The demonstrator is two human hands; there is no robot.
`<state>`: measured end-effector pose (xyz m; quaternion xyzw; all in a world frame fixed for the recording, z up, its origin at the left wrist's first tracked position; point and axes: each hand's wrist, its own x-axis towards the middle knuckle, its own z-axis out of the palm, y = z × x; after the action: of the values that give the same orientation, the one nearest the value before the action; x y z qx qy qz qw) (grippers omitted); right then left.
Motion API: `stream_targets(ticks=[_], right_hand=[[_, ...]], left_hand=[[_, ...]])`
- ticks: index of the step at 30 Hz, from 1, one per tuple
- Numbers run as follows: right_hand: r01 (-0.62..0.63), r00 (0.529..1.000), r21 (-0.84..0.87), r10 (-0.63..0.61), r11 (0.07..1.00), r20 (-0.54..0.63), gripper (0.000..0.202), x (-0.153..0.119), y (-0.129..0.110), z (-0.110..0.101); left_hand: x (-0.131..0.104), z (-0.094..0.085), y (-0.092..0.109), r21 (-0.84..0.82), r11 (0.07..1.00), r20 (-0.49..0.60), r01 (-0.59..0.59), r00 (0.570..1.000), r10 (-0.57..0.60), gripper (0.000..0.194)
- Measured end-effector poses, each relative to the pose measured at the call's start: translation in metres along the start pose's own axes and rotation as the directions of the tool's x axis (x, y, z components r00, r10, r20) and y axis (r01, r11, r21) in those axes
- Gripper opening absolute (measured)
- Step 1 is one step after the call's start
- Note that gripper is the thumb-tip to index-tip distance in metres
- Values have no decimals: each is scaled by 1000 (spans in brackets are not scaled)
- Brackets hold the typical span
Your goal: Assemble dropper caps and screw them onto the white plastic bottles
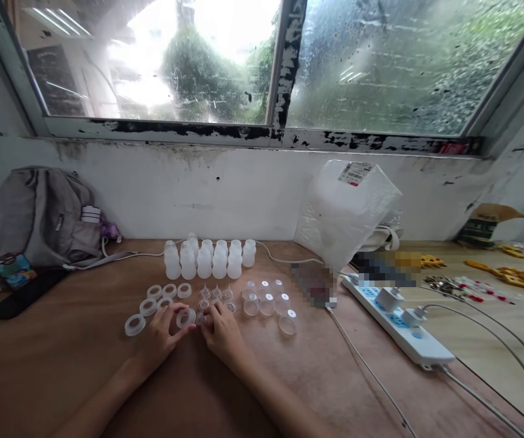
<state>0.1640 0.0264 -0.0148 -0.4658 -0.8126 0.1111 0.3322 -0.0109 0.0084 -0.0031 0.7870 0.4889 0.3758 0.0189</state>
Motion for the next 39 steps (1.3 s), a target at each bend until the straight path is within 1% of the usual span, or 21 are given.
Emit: stream_targets(ticks=[3,6,9,11,14,16,20,23,25,29,31,33,35,37,39], right_hand=[[51,998,-12,-51,999,43,12,-7,-2,-3],[58,994,-10,-57,998,93,14,-12,-2,-4],[42,993,95,-52,995,109,21,-13,-1,-9],[18,997,190,-33,982,74,20,-11,0,-13],[-38,999,279,46,960,-24,17,-9,4,-18],[-63,994,296,86,953,-66,17,-8,8,-18],[-78,990,287,109,955,-91,16,-8,9,-13],[-72,991,268,99,961,-87,16,-9,7,-9],[-71,992,255,96,964,-87,16,-9,7,-8],[-69,992,266,95,962,-87,17,-9,6,-9],[-55,994,292,79,955,-71,19,-9,5,-11],[-31,999,345,44,938,-32,20,-10,1,-15],[-24,1000,426,22,904,10,21,-11,-5,-19],[-58,998,515,43,855,41,21,-13,-10,-22],[-115,993,594,92,796,68,20,-14,-12,-22]], left_hand=[[-3,-1,2,-22,997,-6,-70,998,70,31],[-4,2,4,-12,991,11,-133,991,133,30],[-3,5,7,-2,987,47,-160,986,160,31],[-2,8,10,11,985,72,-174,982,173,33],[0,12,12,38,981,108,-193,976,188,36],[1,14,13,51,980,131,-192,974,184,38],[1,15,11,68,984,179,-163,973,149,39],[0,14,13,65,990,227,-126,968,108,36],[1,12,15,42,994,240,-100,967,87,34],[2,10,19,-52,998,221,-23,975,34,19],[3,10,20,-149,987,190,62,981,-33,20],[4,11,20,-302,934,170,190,975,-143,22],[6,14,20,-458,836,177,303,952,-249,23],[6,17,20,-574,732,203,368,930,-308,23],[6,20,21,-651,639,243,410,910,-337,24]])
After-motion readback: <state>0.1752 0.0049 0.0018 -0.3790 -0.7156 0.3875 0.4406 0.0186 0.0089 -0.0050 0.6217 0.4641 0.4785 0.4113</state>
